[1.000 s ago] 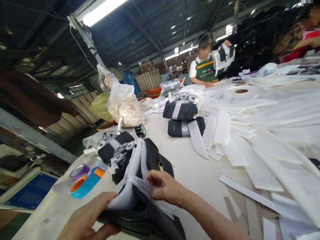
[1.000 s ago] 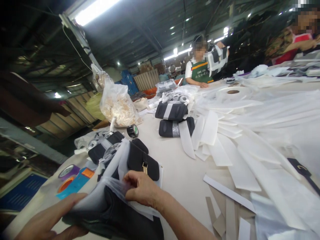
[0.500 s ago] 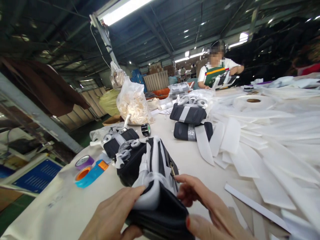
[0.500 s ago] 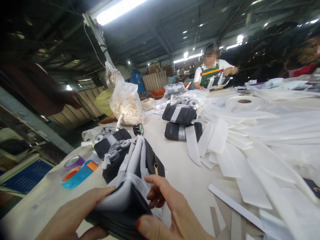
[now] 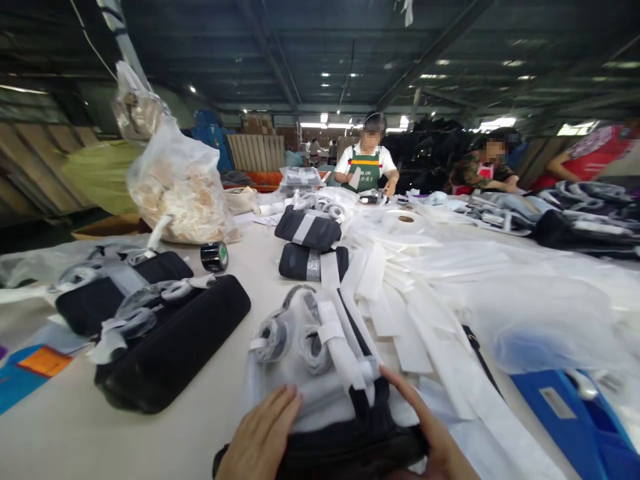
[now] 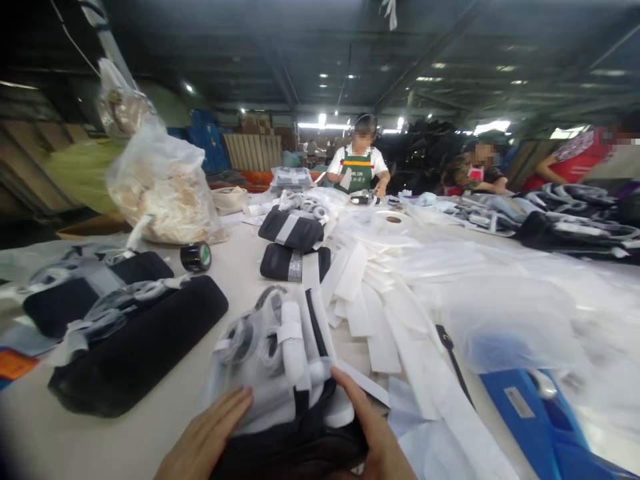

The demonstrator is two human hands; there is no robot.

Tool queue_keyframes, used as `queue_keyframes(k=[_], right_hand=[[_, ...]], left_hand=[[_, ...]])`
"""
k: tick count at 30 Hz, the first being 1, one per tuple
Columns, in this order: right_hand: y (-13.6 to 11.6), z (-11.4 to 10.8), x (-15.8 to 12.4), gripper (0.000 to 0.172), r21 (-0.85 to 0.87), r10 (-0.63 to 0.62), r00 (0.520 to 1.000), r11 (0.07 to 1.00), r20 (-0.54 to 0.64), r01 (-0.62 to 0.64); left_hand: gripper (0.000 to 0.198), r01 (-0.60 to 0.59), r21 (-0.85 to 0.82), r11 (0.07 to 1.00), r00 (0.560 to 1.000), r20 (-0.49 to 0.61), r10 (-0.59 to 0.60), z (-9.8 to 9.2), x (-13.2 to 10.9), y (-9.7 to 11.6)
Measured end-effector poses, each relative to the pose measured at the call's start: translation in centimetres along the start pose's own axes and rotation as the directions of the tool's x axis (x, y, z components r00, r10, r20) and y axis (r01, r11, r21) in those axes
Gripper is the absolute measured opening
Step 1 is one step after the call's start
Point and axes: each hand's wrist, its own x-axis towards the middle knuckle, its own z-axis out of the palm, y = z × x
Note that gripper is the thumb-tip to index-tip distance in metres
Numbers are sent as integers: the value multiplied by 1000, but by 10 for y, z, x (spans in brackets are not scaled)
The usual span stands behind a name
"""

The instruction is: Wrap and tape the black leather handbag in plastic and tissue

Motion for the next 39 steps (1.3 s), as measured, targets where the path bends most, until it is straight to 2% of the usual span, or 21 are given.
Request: queue_keyframes(k=[3,6,8,9,12,14,17,22,27,30,32,36,39], right_hand=[[25,11,-2,100,205,117,990,970,77,-131],[46,33,-3,105,369,95,989,920,113,-130],[57,48,-6,106,422,82,991,899,101,-117],[61,53,-8,106,426,92,991,896,102,-127],[65,56,-17,103,330,161,979,924,122,-193],[62,48,-22,97,185,194,976,960,103,-210],[53,31,-25,88,-18,176,981,984,75,-176],[40,16,-15,95,-88,182,974,981,133,-172],[31,17,6,109,-158,174,969,977,178,-146],[31,18,13,111,-202,132,979,974,155,-100],[35,18,14,103,-220,98,987,973,127,-68],[49,24,14,68,-253,53,998,966,19,-47],[54,28,21,60,-276,82,995,957,-49,-93]], left_hand=[[55,-58,51,997,994,99,53,5,-3,-6],[41,-139,136,981,974,196,111,-4,-4,-2],[27,-148,185,972,960,265,95,-10,-8,1],[27,-137,195,971,953,292,76,-13,-11,2],[42,-92,160,983,938,345,32,-17,-19,5],[52,-84,132,988,933,359,31,-19,-20,4],[63,-94,106,990,930,365,49,-23,-17,-1],[80,-12,100,995,934,357,-25,-29,-20,-16],[80,145,107,984,900,398,-176,-26,-25,-13],[76,167,101,981,901,388,-193,-24,-27,-8],[69,178,98,979,908,368,-202,-23,-29,-7],[56,195,87,977,931,297,-212,-20,-30,-11],[50,191,64,979,949,242,-201,-14,-26,-17]])
